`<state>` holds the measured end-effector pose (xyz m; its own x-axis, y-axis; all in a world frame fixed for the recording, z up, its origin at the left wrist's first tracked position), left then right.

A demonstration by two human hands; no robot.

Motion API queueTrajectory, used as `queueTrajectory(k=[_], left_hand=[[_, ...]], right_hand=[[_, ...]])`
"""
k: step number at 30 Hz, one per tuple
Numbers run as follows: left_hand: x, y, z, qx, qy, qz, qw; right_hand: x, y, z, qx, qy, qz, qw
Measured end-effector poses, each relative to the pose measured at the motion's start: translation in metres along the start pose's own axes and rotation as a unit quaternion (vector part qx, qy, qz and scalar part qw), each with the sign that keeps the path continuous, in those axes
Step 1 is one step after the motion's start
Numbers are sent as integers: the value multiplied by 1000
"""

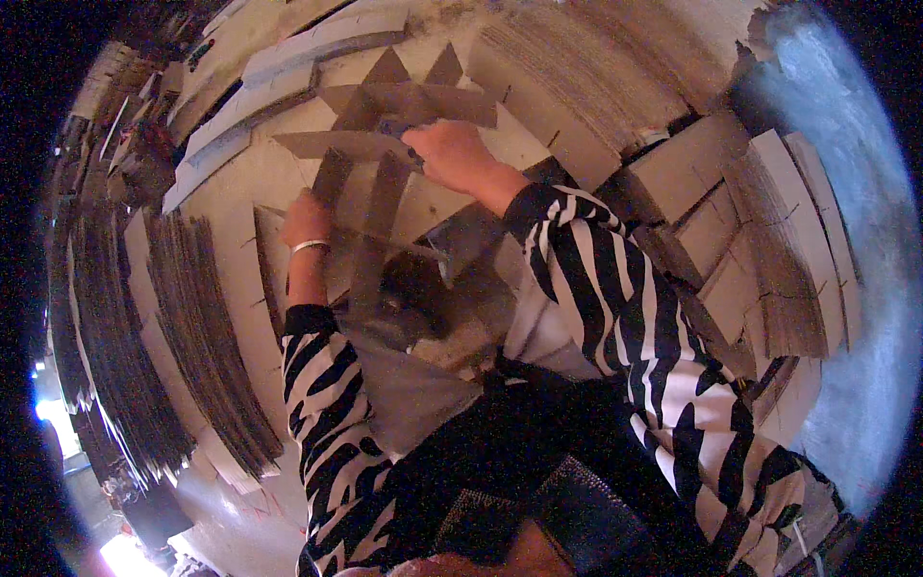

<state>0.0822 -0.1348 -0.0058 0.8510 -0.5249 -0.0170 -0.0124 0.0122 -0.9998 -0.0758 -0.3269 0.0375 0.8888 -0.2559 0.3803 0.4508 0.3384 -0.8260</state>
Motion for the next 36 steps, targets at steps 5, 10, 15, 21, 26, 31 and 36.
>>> queueTrajectory(k=[5,10,15,21,26,31,36], left_hand=[[1,0,4,9,-13,-33,999],[-1,-1,14,12,-9,-37,999],[-31,-44,-8,169,42,-258,950],[-24,-7,-66,-123,242,-30,962],[-25,21,-101,-105,265,31,958],[-30,20,-99,-84,262,24,961],[-29,23,-102,-105,289,46,950]], right_hand=[[-6,23,-7,4,-31,36,999],[-29,-1,-14,-33,23,67,997],[-23,8,-14,2,-5,36,999],[-17,0,9,4,-42,14,999],[-17,5,-2,-11,-27,7,1000],[-34,11,-7,-14,12,84,996],[-30,17,-8,-17,-2,74,997]])
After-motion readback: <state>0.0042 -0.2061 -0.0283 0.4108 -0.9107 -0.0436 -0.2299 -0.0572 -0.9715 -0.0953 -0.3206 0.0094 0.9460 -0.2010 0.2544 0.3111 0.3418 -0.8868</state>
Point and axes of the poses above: each hand's wrist, its own x-axis towards the middle knuckle, its own y-axis out of the palm, z = x × y, the point moved 9 cm from there along x, towards the middle knuckle, and after that the axes turned 8 degrees about y, right-handed, at the moved point
